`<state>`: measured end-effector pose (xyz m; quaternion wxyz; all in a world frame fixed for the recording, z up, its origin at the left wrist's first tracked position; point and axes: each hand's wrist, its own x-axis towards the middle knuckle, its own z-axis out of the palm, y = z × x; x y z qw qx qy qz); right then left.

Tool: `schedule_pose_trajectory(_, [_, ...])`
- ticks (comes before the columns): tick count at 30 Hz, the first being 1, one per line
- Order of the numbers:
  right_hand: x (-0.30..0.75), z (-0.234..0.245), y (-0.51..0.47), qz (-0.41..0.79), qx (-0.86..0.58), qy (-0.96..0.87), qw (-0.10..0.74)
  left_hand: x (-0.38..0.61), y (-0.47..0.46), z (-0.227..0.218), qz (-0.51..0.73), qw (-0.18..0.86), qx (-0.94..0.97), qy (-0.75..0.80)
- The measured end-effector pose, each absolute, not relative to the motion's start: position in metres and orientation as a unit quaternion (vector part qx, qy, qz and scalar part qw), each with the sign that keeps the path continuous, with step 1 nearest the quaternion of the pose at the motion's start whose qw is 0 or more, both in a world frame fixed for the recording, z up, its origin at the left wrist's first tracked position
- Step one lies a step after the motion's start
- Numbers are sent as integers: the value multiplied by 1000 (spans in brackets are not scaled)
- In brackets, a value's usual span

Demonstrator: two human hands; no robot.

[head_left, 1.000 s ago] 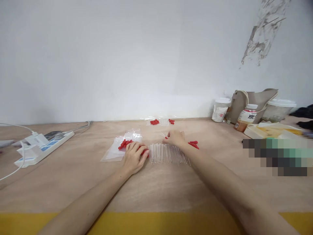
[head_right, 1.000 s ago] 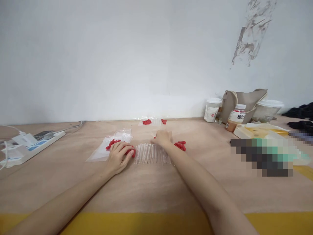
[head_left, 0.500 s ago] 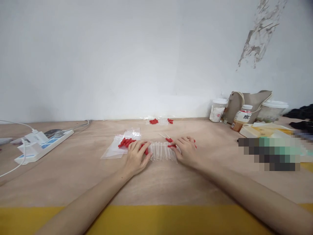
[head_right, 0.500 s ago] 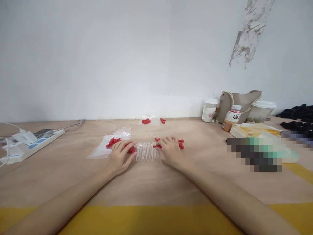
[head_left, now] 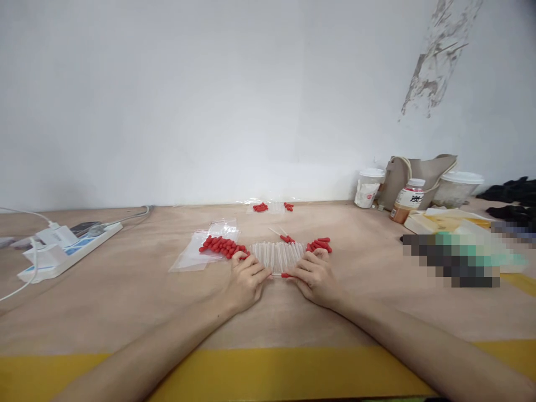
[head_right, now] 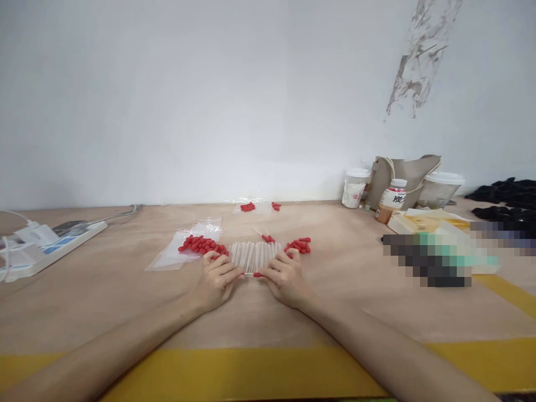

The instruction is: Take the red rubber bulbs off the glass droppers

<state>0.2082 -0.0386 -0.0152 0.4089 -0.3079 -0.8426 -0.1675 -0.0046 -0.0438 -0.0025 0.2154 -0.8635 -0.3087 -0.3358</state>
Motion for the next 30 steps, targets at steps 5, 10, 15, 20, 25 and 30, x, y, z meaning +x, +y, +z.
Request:
schedule_pose_trajectory(5, [211, -14, -42, -172, -287, -856, 393, -5, -47, -1, -338, 212, -867, -297])
schedule_pose_trajectory(10, [211, -14, -45, -180, -275, -861, 387, -3, -49, 1, -346, 212, -869, -285])
schedule_pose_trajectory(15, [233, -17, -39, -161, -333, -833, 412, -24, -42, 3, -353, 220, -849, -325])
schedule_pose_trajectory(20, [249, -15, -21, -5, -367, -778, 510, -39, -24, 4, -365, 159, -810, -431])
schedule_pose_trajectory(25, [267, -7, -1, 60, -504, -672, 540, -30, -12, -1, -354, 148, -812, -441])
schedule_pose_trajectory(30, [305, -6, 16, 131, -595, -619, 496, -27, -3, -5, -388, 178, -820, -382])
